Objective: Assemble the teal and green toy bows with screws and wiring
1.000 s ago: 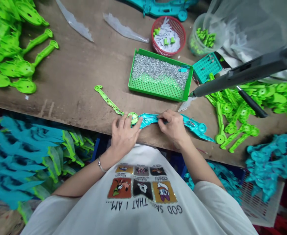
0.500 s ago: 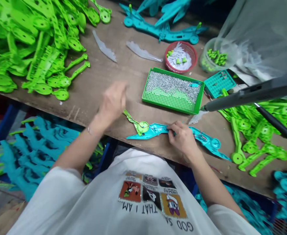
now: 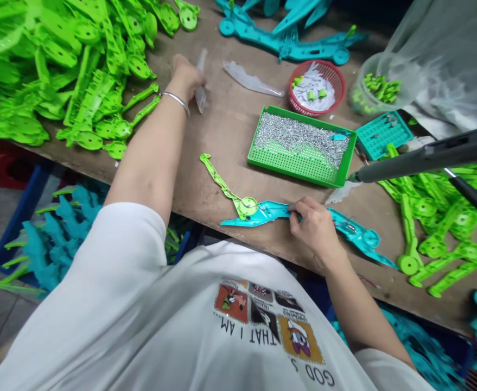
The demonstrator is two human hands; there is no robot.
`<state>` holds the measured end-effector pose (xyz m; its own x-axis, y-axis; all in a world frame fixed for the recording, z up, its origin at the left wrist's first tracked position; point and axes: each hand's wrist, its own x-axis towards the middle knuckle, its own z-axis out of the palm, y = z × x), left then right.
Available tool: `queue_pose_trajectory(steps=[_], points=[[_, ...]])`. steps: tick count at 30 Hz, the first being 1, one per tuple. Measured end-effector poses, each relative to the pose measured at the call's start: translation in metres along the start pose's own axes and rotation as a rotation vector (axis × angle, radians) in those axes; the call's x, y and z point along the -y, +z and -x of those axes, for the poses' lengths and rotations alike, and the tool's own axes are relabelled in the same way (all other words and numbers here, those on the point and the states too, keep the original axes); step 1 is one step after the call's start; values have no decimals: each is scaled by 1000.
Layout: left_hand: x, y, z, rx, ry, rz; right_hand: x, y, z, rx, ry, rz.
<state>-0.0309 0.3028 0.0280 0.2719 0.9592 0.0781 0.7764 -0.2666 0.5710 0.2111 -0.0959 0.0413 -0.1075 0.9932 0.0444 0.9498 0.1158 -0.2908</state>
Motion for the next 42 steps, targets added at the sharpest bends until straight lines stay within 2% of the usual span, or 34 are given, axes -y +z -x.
queue_pose_trajectory(steps=[2, 4, 7, 9, 10, 12, 13, 15, 17, 22, 30, 34, 37, 42], points=[[-10, -9, 21, 73, -244, 57, 0, 1, 0, -11, 7, -5], [-19, -25, 54, 115, -366, 147, 0, 2, 0, -25, 14, -11], [-24, -49, 118, 145, -326, 336, -1, 4, 0, -38, 20, -17], [-23, -54, 166, 195, -299, 440, -2, 5, 0, -37, 24, -16], [-23, -51, 189, 238, -302, 503, -2, 5, 0, -35, 26, -13], [-23, -38, 232, 169, -335, 830, -1, 5, 0, -37, 35, -6], [-24, -29, 251, 148, -357, 925, 0, 4, 0, -38, 39, -3], [-27, -11, 279, 132, -370, 1022, 0, 4, 0, -35, 49, -3], [-31, 3, 298, 152, -372, 1052, 1, 3, 0, -24, 58, -12], [-35, 18, 313, 178, -381, 1069, 1, 3, 0, -16, 62, -22], [-31, 18, 310, 241, -396, 1041, 1, 2, -1, -13, 77, -45], [-33, 21, 310, 200, -384, 982, 0, 2, 0, -18, 58, -45], [-34, 16, 307, 216, -349, 864, -2, 2, 0, -32, 27, -34], [-42, -4, 303, 347, -268, 558, -4, 4, 0, -88, -42, -25]])
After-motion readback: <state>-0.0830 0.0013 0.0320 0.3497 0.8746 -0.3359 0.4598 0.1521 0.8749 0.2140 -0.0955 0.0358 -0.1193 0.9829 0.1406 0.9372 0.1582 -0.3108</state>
